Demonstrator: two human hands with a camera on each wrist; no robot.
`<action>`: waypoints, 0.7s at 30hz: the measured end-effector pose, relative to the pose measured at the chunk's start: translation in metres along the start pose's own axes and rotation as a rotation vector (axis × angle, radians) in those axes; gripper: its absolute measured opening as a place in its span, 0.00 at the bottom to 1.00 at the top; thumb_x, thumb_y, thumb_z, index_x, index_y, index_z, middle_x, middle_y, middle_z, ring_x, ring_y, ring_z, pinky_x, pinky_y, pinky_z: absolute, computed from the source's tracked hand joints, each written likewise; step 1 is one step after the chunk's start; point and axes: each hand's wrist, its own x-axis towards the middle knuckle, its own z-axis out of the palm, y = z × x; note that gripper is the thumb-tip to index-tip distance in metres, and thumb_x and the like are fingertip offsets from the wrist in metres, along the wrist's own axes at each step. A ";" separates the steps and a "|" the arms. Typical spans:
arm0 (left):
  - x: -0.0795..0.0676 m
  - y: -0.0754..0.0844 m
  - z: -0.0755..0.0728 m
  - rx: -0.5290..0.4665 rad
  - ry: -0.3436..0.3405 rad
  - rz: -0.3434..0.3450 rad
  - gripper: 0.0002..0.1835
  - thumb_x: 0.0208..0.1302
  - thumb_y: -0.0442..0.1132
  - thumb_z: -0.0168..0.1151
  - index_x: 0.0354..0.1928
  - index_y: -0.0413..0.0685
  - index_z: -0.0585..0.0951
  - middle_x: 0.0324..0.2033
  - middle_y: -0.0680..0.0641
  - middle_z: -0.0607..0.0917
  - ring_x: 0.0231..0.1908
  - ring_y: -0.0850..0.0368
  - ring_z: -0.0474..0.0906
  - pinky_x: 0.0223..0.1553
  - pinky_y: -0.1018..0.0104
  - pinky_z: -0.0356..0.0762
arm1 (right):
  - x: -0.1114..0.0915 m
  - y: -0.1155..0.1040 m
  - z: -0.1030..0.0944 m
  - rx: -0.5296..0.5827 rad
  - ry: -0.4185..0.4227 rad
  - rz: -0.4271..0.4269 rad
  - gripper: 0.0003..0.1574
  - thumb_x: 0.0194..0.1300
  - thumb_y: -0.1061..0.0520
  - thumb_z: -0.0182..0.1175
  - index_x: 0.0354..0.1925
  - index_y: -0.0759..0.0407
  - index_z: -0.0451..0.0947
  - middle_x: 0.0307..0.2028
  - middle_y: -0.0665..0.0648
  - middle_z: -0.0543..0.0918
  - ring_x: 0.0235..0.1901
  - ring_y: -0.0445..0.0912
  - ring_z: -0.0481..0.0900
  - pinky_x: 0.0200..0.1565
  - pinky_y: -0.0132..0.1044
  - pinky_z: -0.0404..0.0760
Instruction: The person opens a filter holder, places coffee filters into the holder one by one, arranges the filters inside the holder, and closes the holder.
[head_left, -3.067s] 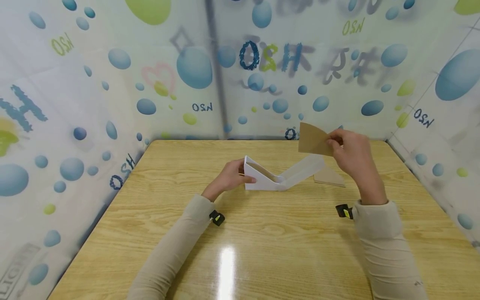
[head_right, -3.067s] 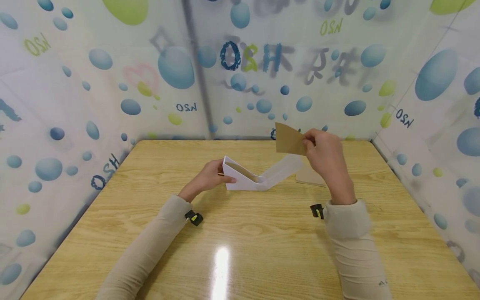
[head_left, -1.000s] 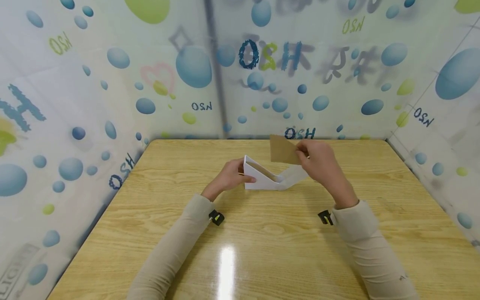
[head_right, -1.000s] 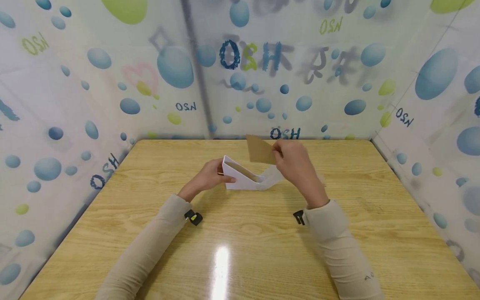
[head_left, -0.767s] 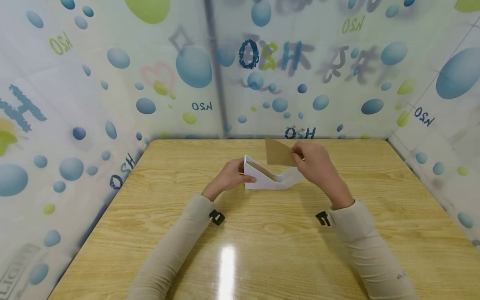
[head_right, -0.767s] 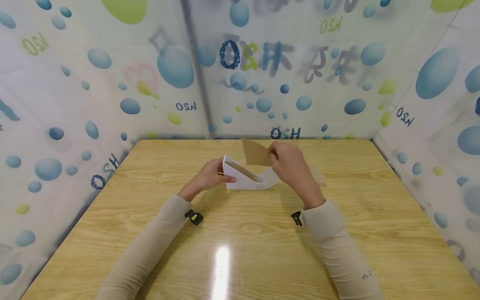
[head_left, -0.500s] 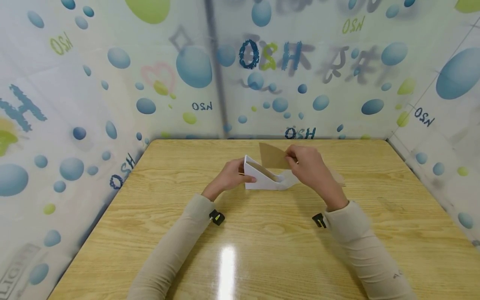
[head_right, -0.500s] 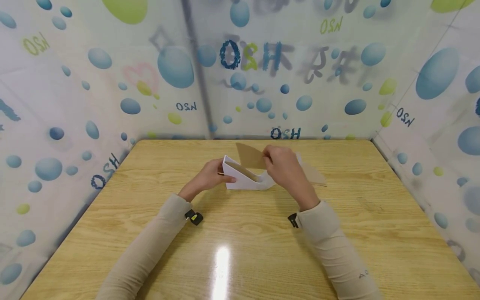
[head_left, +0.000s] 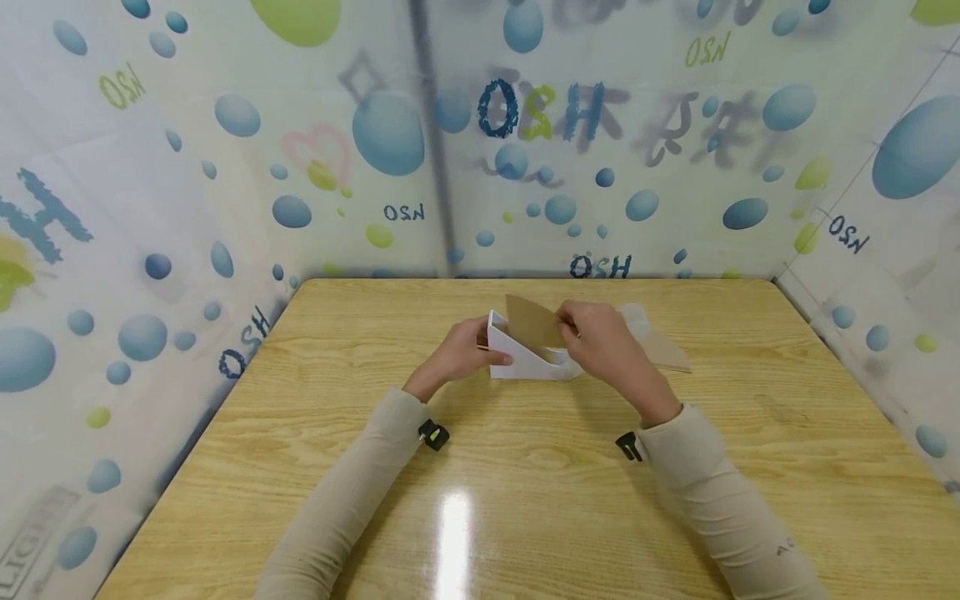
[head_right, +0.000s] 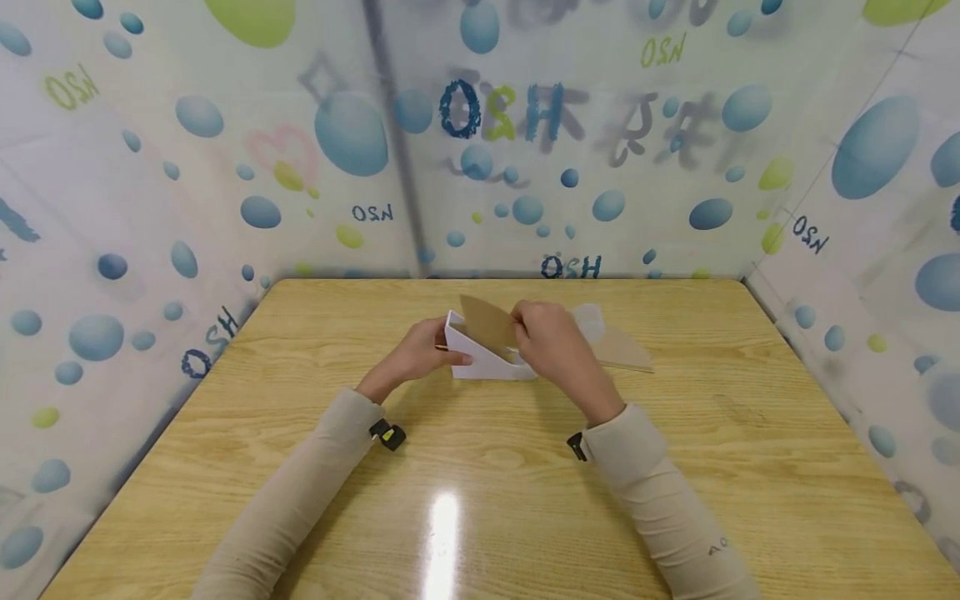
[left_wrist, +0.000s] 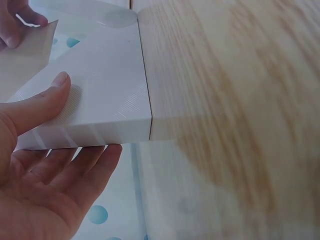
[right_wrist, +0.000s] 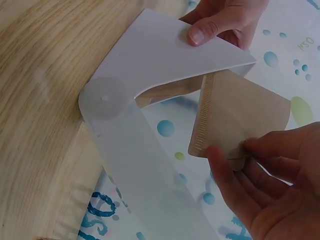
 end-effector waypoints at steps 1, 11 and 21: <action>0.000 0.000 0.000 0.000 0.000 0.001 0.25 0.61 0.35 0.76 0.60 0.44 0.80 0.51 0.42 0.88 0.50 0.46 0.87 0.51 0.55 0.85 | 0.000 -0.001 0.001 -0.003 -0.005 -0.001 0.10 0.73 0.64 0.59 0.44 0.66 0.86 0.38 0.62 0.90 0.33 0.50 0.84 0.37 0.45 0.84; 0.001 -0.002 0.001 -0.001 0.008 -0.012 0.26 0.61 0.35 0.76 0.61 0.45 0.80 0.52 0.42 0.89 0.49 0.47 0.87 0.51 0.54 0.85 | 0.002 -0.003 0.007 -0.007 -0.042 0.009 0.11 0.73 0.64 0.58 0.47 0.66 0.86 0.40 0.62 0.90 0.35 0.52 0.86 0.39 0.46 0.85; 0.002 -0.003 0.001 0.001 0.005 0.004 0.27 0.61 0.35 0.76 0.62 0.46 0.79 0.51 0.43 0.88 0.49 0.47 0.88 0.50 0.56 0.86 | 0.003 -0.005 0.014 -0.012 -0.073 0.010 0.12 0.73 0.64 0.58 0.47 0.65 0.87 0.41 0.62 0.91 0.35 0.50 0.87 0.39 0.45 0.85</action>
